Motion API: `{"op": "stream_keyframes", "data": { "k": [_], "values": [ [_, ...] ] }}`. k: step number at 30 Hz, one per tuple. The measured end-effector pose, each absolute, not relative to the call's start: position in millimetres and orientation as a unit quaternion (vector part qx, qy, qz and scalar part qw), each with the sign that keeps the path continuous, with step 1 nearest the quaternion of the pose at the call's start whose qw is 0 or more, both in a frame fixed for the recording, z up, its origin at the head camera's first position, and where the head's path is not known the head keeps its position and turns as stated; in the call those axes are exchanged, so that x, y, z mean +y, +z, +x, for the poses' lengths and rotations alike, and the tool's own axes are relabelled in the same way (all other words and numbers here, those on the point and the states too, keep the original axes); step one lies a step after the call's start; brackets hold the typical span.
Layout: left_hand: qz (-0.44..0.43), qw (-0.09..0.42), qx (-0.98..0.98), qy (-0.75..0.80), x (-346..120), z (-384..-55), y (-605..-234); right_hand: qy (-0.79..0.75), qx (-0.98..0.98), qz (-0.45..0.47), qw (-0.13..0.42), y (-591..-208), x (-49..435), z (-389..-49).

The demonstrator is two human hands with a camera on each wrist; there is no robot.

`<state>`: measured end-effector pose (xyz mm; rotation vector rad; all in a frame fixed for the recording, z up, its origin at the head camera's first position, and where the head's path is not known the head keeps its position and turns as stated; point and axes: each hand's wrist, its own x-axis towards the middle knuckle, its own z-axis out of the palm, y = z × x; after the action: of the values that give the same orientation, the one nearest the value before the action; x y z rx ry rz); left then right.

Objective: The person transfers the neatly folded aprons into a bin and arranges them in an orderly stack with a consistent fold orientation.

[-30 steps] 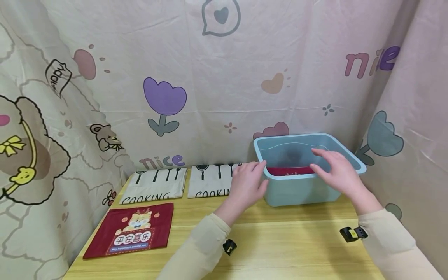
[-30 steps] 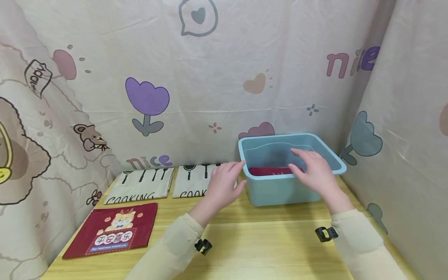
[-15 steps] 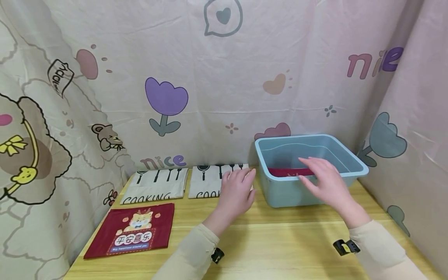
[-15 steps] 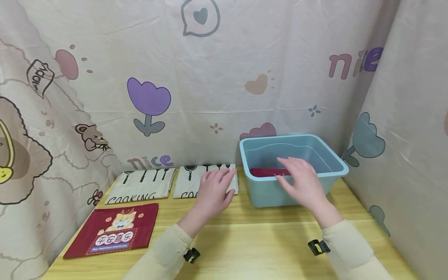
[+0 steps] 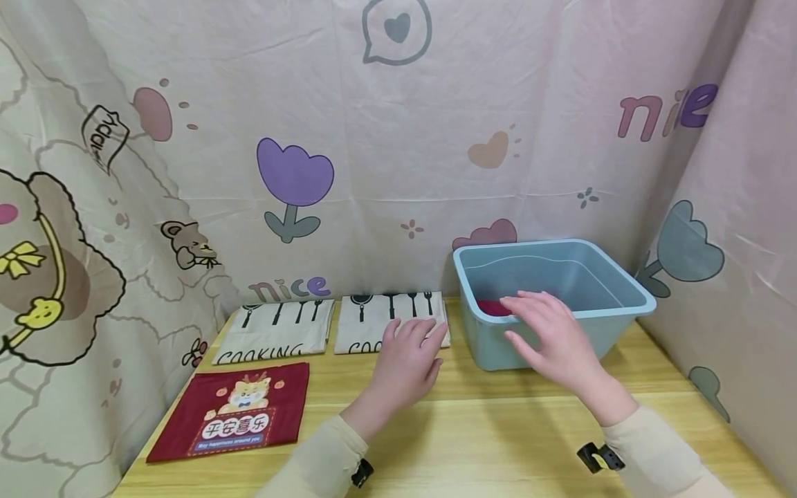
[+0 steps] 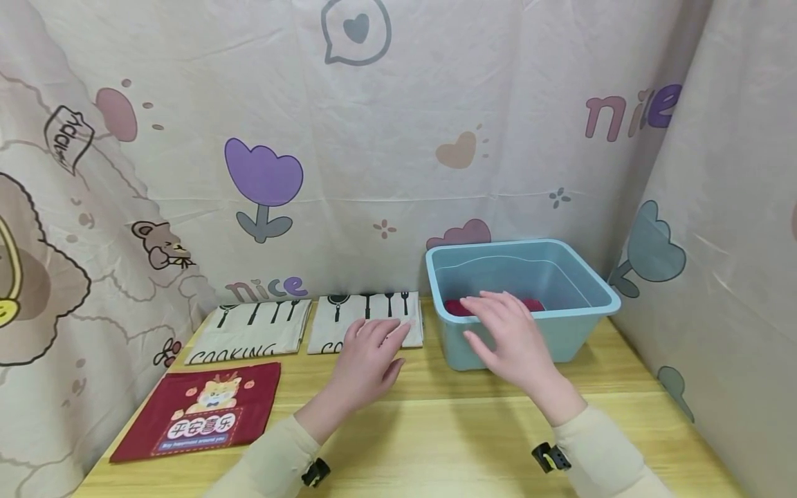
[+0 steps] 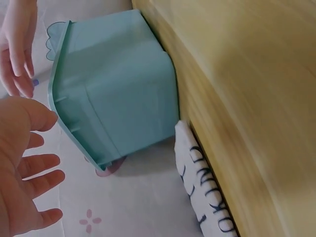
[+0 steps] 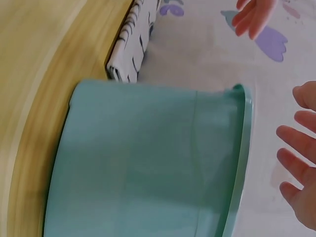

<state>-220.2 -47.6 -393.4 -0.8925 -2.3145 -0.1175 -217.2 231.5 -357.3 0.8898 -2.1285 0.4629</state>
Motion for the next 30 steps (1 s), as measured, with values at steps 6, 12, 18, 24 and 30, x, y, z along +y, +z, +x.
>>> {"op": "stream_keyframes", "data": {
  "k": [6,12,18,24,30],
  "values": [
    [-0.327,0.33,-0.883,-0.058,-66,-224,-400,0.198,-0.829,0.364,0.376,-360,218,-210],
    [-0.287,0.32,-0.898,-0.094,-90,-227,-403,0.215,-0.827,0.373,0.361,-365,204,-202],
    [-0.25,0.324,-0.904,-0.127,-121,-229,-407,0.226,-0.824,0.385,0.35,-371,191,-198],
    [-0.211,0.313,-0.915,-0.142,-158,-229,-417,0.244,-0.82,0.395,0.336,-379,180,-197],
    [-0.182,0.294,-0.927,-0.145,-192,-227,-425,0.247,-0.821,0.4,0.325,-388,171,-199]
  ]
}}
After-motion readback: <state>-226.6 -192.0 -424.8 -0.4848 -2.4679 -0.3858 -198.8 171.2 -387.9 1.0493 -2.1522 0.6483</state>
